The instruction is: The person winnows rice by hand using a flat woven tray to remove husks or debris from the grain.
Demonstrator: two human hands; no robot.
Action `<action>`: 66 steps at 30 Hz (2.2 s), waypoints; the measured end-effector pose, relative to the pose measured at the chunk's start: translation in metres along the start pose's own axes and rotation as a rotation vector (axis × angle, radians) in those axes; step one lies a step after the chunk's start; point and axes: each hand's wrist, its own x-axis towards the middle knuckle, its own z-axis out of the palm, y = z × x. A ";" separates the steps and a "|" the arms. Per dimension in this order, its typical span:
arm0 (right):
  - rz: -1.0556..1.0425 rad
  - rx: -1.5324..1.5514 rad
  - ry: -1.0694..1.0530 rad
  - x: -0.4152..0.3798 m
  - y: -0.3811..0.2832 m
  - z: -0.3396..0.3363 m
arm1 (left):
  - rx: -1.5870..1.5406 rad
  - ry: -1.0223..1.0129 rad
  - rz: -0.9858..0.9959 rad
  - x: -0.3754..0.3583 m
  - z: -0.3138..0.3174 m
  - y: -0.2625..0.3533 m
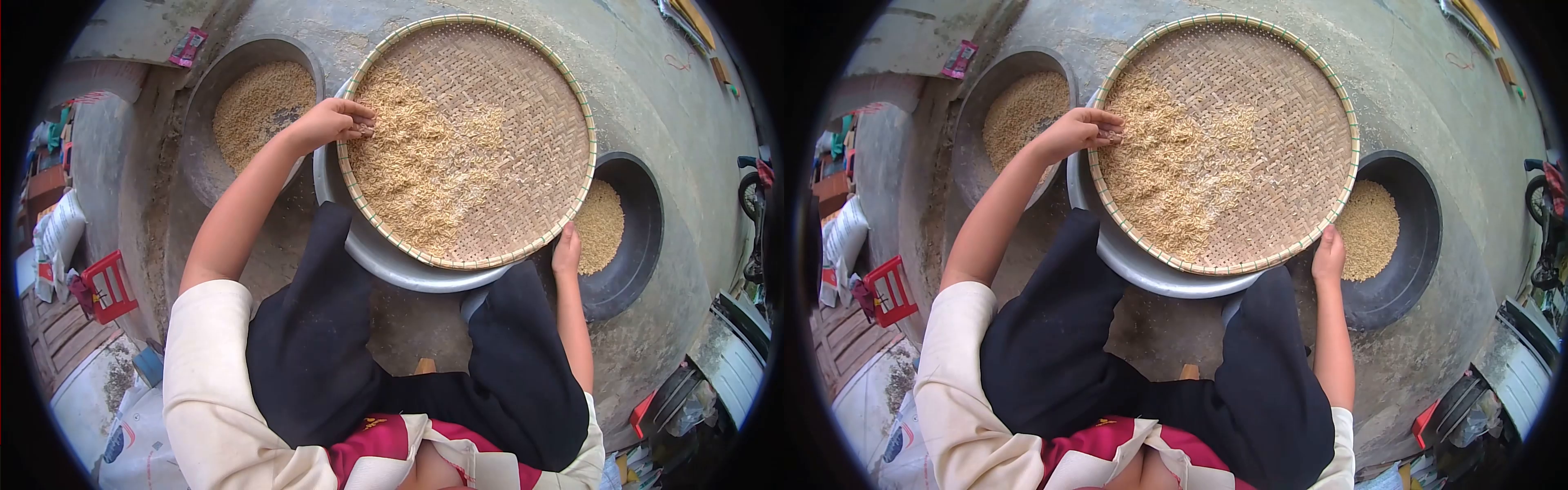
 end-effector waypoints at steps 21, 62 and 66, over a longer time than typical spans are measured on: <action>-0.014 -0.006 0.008 0.000 0.001 0.000 | -0.139 -0.059 -0.017 -0.006 -0.008 0.007; 0.006 -0.018 0.011 0.001 0.005 0.000 | 1.211 -0.402 0.510 -0.035 0.099 -0.005; -0.004 -0.031 0.014 0.001 0.001 0.001 | 1.284 -0.448 0.459 -0.039 0.121 -0.020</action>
